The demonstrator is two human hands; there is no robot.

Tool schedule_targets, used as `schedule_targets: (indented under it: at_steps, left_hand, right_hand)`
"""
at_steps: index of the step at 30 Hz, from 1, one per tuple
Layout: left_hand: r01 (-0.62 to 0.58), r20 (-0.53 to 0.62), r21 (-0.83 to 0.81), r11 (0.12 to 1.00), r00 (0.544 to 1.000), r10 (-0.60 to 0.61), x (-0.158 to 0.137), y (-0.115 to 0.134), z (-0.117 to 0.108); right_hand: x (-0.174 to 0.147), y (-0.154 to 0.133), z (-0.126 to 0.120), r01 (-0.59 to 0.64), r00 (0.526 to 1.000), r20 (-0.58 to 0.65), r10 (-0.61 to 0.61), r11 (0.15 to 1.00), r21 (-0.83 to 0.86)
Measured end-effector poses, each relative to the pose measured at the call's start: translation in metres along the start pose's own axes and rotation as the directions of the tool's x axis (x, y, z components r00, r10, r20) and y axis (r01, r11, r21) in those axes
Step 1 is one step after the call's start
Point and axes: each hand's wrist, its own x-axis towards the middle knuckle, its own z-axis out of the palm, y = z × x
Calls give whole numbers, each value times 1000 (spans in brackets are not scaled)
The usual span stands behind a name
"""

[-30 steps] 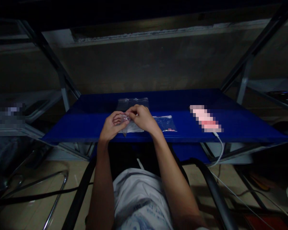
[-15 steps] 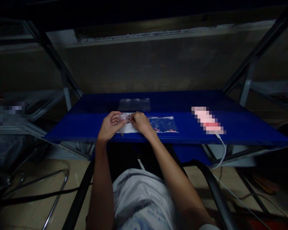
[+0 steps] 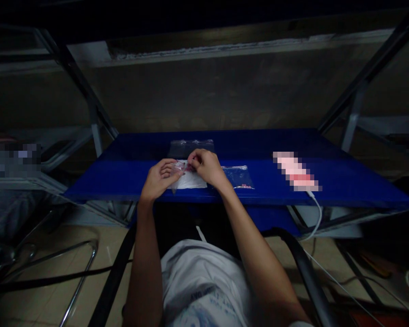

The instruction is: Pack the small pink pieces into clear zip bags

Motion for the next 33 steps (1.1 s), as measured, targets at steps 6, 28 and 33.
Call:
schedule_targets:
  at_steps: [6,28,33]
  left_hand:
    - [-20,35,-2,1000,999,20,-1,3,5]
    - [-29,-9,49,998,1000,30,0,-5,-4]
    - [-13,-18,44,999,1000,13,1,-6,-5]
  right_hand:
    - [2,-26,-11,85,993,83,-89,995,57]
    - [10,34,27,50,979,204,26,932,-359]
    - [11,33,31,27,970,231,75,912,-410]
